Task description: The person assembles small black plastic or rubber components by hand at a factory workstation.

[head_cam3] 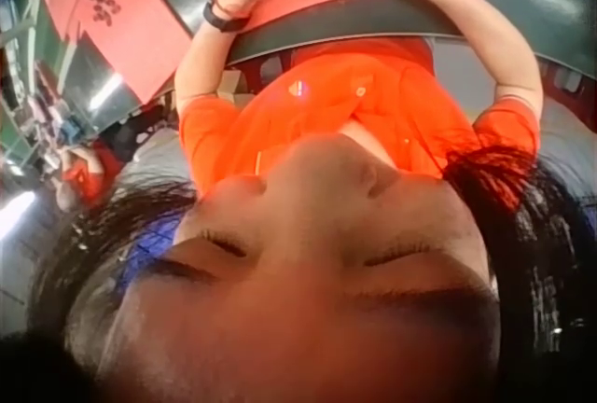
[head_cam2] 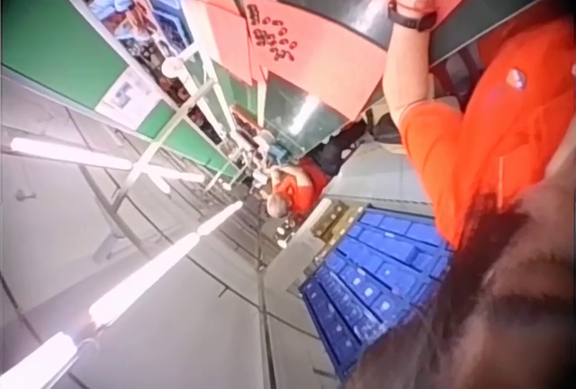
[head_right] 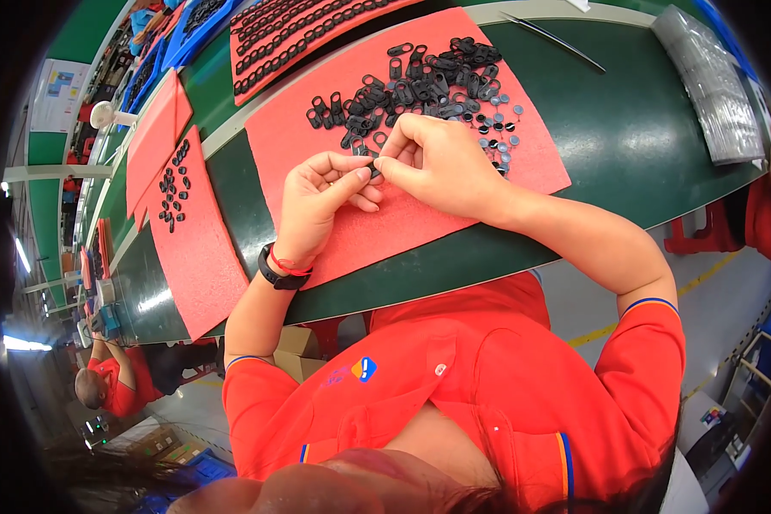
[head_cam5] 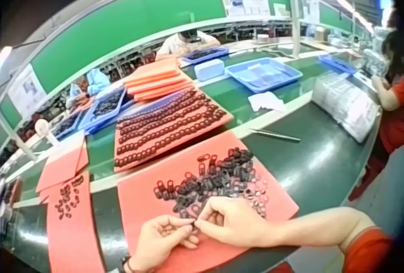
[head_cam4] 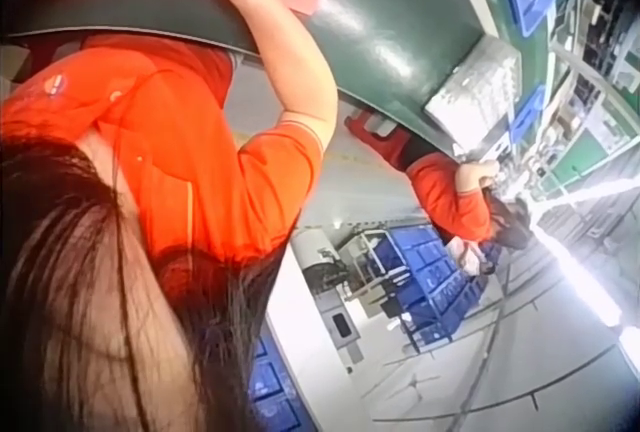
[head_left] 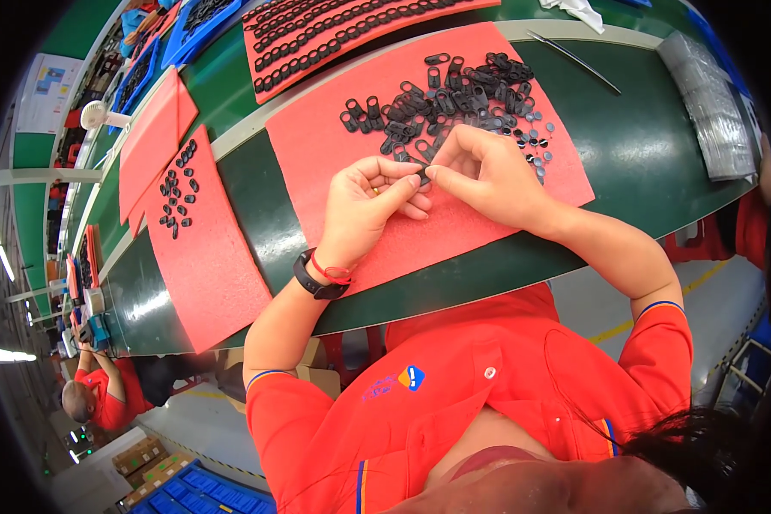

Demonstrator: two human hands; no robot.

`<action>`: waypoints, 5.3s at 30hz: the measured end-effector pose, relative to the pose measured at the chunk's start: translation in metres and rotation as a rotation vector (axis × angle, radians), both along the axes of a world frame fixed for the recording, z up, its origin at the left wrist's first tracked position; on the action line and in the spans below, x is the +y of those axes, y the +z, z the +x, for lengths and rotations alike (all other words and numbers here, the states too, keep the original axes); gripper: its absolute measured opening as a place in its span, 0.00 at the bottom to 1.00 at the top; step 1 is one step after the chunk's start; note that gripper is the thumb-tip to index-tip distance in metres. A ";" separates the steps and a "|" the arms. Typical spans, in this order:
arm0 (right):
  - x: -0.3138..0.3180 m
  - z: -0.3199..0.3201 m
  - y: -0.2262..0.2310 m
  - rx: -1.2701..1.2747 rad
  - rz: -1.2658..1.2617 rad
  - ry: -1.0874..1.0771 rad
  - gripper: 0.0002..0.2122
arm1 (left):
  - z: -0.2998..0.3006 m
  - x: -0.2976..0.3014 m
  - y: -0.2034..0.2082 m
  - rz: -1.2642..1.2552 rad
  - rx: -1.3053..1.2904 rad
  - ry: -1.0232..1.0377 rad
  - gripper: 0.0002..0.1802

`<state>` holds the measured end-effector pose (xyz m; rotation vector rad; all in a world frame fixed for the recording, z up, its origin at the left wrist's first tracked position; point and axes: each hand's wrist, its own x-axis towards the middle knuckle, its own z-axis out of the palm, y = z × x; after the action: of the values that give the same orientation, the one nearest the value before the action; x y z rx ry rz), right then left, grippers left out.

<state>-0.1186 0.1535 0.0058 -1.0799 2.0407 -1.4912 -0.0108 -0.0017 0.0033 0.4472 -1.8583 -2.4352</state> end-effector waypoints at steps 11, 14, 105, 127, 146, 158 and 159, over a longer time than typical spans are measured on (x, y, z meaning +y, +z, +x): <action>-0.001 0.001 -0.004 0.067 -0.035 -0.017 0.07 | 0.000 0.002 -0.001 0.006 -0.007 0.004 0.07; 0.000 0.002 -0.002 0.109 -0.015 -0.012 0.07 | 0.000 0.002 0.000 0.007 -0.003 0.003 0.07; 0.002 -0.006 -0.001 -0.391 0.190 0.220 0.06 | 0.002 0.001 -0.004 0.110 -0.084 -0.065 0.06; -0.001 -0.010 0.007 -0.526 0.126 0.207 0.08 | -0.001 -0.001 -0.002 0.158 -0.072 -0.030 0.07; -0.003 -0.005 -0.005 -0.262 0.255 0.188 0.05 | 0.001 0.003 -0.008 0.052 -0.054 -0.042 0.07; -0.003 -0.009 0.011 -0.595 0.165 0.162 0.10 | 0.000 -0.006 -0.001 0.278 -0.115 -0.043 0.08; -0.002 -0.009 0.013 -0.592 0.166 0.166 0.09 | 0.000 -0.006 -0.001 0.279 -0.113 -0.052 0.08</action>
<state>-0.1273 0.1513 0.0184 -0.6236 1.5829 -1.3271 -0.0106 -0.0081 0.0022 0.5677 -1.5893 -2.7719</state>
